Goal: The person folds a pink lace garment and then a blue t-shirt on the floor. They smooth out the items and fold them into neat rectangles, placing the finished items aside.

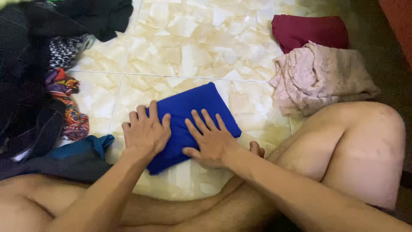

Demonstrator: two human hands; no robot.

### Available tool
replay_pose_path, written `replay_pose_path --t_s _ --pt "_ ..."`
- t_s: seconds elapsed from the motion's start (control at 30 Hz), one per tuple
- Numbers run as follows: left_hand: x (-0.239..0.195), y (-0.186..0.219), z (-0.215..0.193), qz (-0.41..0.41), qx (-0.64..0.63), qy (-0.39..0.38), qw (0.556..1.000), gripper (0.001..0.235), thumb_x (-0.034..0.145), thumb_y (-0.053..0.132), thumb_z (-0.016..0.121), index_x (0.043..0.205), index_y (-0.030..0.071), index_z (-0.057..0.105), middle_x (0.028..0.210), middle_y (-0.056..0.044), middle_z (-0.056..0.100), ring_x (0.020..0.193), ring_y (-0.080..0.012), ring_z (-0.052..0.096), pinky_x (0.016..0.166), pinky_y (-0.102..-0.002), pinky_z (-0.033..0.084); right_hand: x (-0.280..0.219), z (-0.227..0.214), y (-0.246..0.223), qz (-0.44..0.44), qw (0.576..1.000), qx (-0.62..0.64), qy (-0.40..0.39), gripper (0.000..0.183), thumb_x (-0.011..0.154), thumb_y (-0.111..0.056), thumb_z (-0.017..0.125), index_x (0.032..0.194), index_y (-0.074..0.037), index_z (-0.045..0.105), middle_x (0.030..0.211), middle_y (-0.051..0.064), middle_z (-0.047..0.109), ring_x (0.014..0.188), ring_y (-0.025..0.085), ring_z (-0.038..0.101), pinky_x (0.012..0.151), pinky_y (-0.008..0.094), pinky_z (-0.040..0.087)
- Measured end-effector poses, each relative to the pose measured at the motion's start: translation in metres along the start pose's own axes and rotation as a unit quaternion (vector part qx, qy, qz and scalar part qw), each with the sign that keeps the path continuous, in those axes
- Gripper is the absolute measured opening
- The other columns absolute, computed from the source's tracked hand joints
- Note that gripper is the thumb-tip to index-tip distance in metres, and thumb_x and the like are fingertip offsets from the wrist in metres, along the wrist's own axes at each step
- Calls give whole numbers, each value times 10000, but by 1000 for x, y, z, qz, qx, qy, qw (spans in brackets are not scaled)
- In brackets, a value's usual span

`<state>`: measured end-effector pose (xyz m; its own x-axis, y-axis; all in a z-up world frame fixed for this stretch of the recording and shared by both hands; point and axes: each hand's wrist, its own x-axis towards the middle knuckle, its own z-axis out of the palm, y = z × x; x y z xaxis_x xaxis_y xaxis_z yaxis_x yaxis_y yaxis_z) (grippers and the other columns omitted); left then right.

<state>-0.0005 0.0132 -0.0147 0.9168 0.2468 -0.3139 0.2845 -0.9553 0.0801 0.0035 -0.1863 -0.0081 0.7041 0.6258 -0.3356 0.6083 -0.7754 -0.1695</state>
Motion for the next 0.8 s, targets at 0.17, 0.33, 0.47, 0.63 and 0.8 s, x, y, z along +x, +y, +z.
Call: replay_pose_path --t_s 0.17,0.33,0.47,0.63,0.8 --pt "-25 -24 -16 -54 -160 -74 983 754 875 673 566 1205 0 645 1136 -251 693 1147 -455 659 919 -575 522 12 -36 6 8 994 81 -67 764 977 -706 162 1538 -240 391 1697 34 204 1575 308 114 1228 663 16" --pt "-40 -32 8 -118 -293 -103 943 764 725 689 704 1159 60 710 1124 -227 731 1153 -407 672 940 -519 534 14 -64 -13 -29 997 41 -63 861 903 -804 202 1408 -202 555 1634 83 341 1547 338 215 1212 680 69" --pt "-79 0 -22 -304 -589 -126 738 902 669 459 856 1374 -23 563 1324 -281 592 1179 -404 644 777 -502 624 -22 -39 -49 -147 988 -25 45 1041 749 -773 635 1541 -156 363 1510 169 444 1402 405 422 1111 691 309" --pt "-79 -1 -21 -324 -678 -134 646 971 687 330 875 1450 -76 435 1388 -312 457 1228 -418 586 846 -456 598 -35 -31 -61 -79 995 -6 -54 1227 698 -514 825 1625 -145 109 1559 187 314 1463 432 279 1111 688 305" --pt "-73 -11 -19 -301 -673 -107 667 945 716 378 882 1404 -114 460 1382 -331 432 1181 -446 620 817 -478 628 -25 -11 -31 -51 994 -10 92 802 626 -108 799 1371 -143 506 1190 83 527 1099 352 635 818 490 605"
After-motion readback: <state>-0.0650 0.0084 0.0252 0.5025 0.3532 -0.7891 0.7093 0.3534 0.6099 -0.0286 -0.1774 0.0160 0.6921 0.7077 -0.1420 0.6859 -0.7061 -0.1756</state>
